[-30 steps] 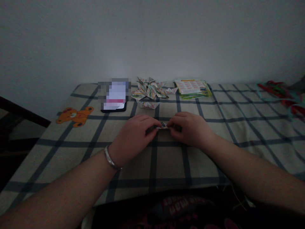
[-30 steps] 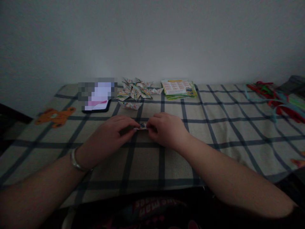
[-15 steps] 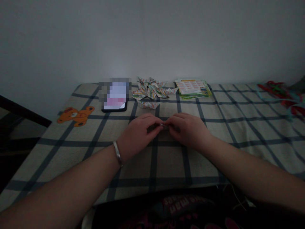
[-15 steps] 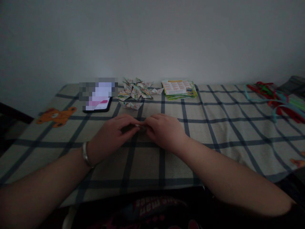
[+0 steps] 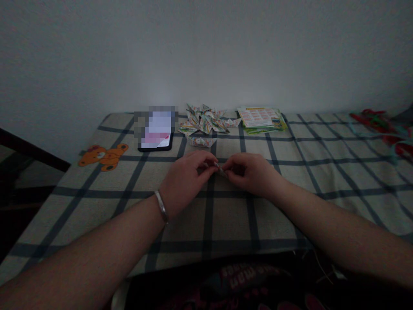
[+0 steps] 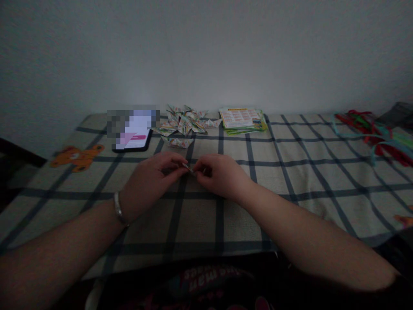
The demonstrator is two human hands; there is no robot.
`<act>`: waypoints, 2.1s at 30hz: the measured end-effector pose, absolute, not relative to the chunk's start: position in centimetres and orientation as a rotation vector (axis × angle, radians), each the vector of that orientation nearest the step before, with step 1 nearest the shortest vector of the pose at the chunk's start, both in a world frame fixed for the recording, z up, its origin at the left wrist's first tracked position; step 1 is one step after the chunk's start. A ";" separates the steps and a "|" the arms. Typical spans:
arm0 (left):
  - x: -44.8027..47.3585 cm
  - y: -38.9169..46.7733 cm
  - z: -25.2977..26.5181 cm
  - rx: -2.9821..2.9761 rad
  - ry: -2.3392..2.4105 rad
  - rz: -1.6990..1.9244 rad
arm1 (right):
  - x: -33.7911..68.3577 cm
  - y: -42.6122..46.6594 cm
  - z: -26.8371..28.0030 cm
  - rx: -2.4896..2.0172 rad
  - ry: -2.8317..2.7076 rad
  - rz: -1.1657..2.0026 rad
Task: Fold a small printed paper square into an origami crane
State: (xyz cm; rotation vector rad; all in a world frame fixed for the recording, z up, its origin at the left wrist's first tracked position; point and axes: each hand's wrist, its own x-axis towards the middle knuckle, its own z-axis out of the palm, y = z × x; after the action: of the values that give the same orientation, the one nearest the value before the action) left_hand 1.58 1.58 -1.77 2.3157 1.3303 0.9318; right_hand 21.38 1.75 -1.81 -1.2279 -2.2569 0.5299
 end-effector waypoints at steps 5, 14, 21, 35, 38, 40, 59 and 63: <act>1.7 1.6 -2.0 2.284 1.299 0.935 | 21.1 1.1 -1.3 -1.241 -2.332 0.418; 1.9 1.3 -2.0 2.348 1.239 0.964 | 21.1 0.8 -1.3 -1.278 -2.338 0.390; 2.2 1.4 -2.0 2.286 1.277 0.954 | 20.8 0.9 -1.5 -1.263 -2.322 0.361; 2.5 1.2 -2.3 2.299 1.304 0.975 | 20.4 0.8 -1.6 -1.253 -2.323 0.325; 2.7 1.3 -2.3 2.290 1.265 0.966 | 20.4 0.9 -1.8 -1.300 -2.274 0.337; 2.7 1.3 -2.2 2.299 1.241 0.950 | 20.4 1.0 -1.9 -1.303 -2.256 0.344; 2.2 1.5 -2.3 2.320 1.150 0.896 | 21.4 1.9 -2.2 -1.287 -2.046 0.774; 2.0 1.8 -2.3 2.325 1.123 0.918 | 21.4 1.9 -2.2 -1.308 -2.022 0.807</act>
State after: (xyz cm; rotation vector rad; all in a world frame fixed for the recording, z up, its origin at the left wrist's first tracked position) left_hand 1.99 1.82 -2.35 2.3254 1.1233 0.9179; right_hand 21.39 1.92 -2.25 -1.3080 -2.0219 0.8071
